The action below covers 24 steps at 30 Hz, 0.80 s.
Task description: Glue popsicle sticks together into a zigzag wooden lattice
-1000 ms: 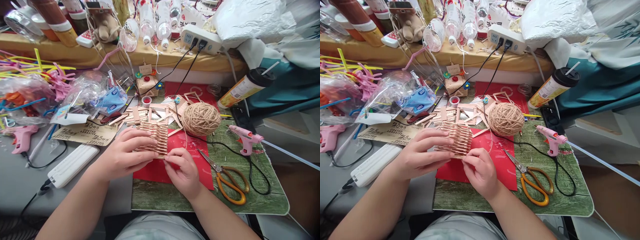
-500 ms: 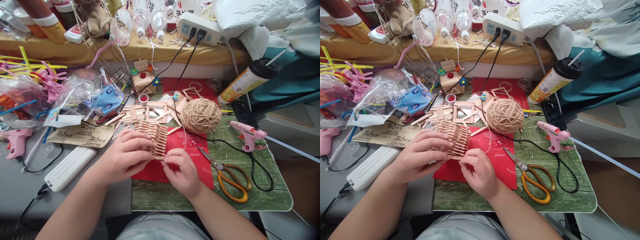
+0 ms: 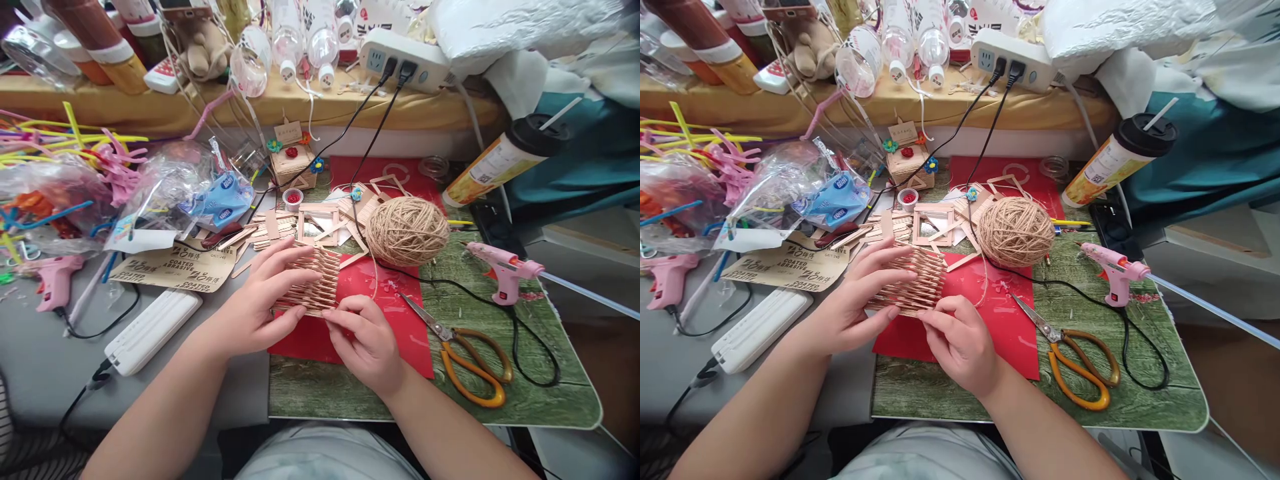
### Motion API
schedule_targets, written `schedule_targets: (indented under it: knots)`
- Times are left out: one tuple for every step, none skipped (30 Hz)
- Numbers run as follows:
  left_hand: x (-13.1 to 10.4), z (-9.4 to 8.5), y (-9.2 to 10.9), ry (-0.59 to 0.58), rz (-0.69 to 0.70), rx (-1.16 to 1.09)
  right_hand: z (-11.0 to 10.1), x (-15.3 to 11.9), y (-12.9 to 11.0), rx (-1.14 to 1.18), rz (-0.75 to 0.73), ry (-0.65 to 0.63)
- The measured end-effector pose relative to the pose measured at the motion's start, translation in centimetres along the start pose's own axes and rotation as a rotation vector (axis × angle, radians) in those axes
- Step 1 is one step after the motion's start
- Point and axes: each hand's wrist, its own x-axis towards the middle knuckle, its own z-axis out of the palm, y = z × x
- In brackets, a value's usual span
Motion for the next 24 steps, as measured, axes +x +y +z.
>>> schedule_targets:
  knots:
    - [0.0, -0.2, -0.1, 0.012, 0.007, -0.012, 0.0, 0.0, 0.0, -0.004, 0.004, 0.008]
    - [0.0, -0.5, -0.2, 0.035, 0.015, -0.029, 0.0, 0.0, 0.1, -0.009, 0.008, 0.017]
    - [0.0, -0.8, -0.3, 0.070, 0.025, -0.050, 0.1, 0.0, 0.1, -0.016, 0.014, 0.028]
    - [0.0, -1.3, -0.5, 0.108, 0.040, -0.071, 0.1, 0.1, 0.1, -0.022, 0.019, 0.039]
    - [0.0, -1.7, -0.7, 0.143, 0.058, -0.086, 0.1, 0.1, 0.1, -0.027, 0.023, 0.046]
    - [-0.1, -2.1, -0.8, 0.168, 0.077, -0.090, 0.1, 0.1, 0.0, -0.031, 0.026, 0.052]
    - [-0.1, -2.5, -1.0, 0.169, 0.098, -0.086, 0.2, 0.1, 0.0, -0.034, 0.025, 0.056]
    - [-0.2, -2.8, -1.1, 0.146, 0.115, -0.080, 0.2, 0.1, -0.1, -0.037, 0.027, 0.060]
    - [-0.2, -3.0, -1.2, 0.113, 0.125, -0.077, 0.2, 0.2, -0.2, -0.038, 0.031, 0.065]
    - [-0.3, -3.0, -1.2, 0.080, 0.127, -0.079, 0.2, 0.2, -0.4, -0.037, 0.040, 0.069]
    - [-0.3, -3.0, -1.2, 0.057, 0.124, -0.089, 0.2, 0.3, -0.6, -0.035, 0.055, 0.071]
    - [-0.3, -2.9, -1.2, 0.043, 0.118, -0.103, 0.1, 0.5, -0.8, -0.034, 0.073, 0.070]
    - [-0.4, -2.8, -1.1, 0.041, 0.112, -0.117, 0.0, 0.7, -1.0, -0.032, 0.091, 0.061]
    - [-0.4, -2.7, -1.1, 0.047, 0.106, -0.126, -0.1, 0.9, -1.3, -0.032, 0.107, 0.045]
    - [-0.4, -2.5, -1.0, 0.055, 0.105, -0.129, -0.2, 1.2, -1.5, -0.032, 0.118, 0.023]
    - [-0.4, -2.4, -0.9, 0.061, 0.104, -0.127, -0.3, 1.6, -1.8, -0.033, 0.125, 0.000]
    - [-0.4, -2.3, -0.9, 0.068, 0.105, -0.121, -0.4, 2.0, -2.1, -0.035, 0.127, -0.023]
    - [-0.4, -2.2, -0.8, 0.075, 0.108, -0.113, -0.5, 2.3, -2.3, -0.040, 0.127, -0.042]
    - [-0.4, -2.1, -0.7, 0.080, 0.110, -0.102, -0.6, 2.7, -2.5, -0.046, 0.129, -0.060]
    - [-0.4, -2.1, -0.6, 0.082, 0.110, -0.092, -0.7, 3.0, -2.7, -0.051, 0.130, -0.072]
    - [-0.3, -2.0, -0.5, 0.081, 0.107, -0.084, -0.8, 3.3, -2.8, -0.052, 0.134, -0.083]
    - [-0.3, -2.0, -0.4, 0.078, 0.108, -0.076, -0.8, 3.5, -2.9, -0.049, 0.139, -0.090]
    - [-0.2, -2.0, -0.3, 0.074, 0.111, -0.068, -0.9, 3.7, -2.9, -0.044, 0.147, -0.095]
    - [-0.2, -2.0, -0.2, 0.072, 0.120, -0.058, -0.9, 3.8, -2.9, -0.038, 0.155, -0.097]
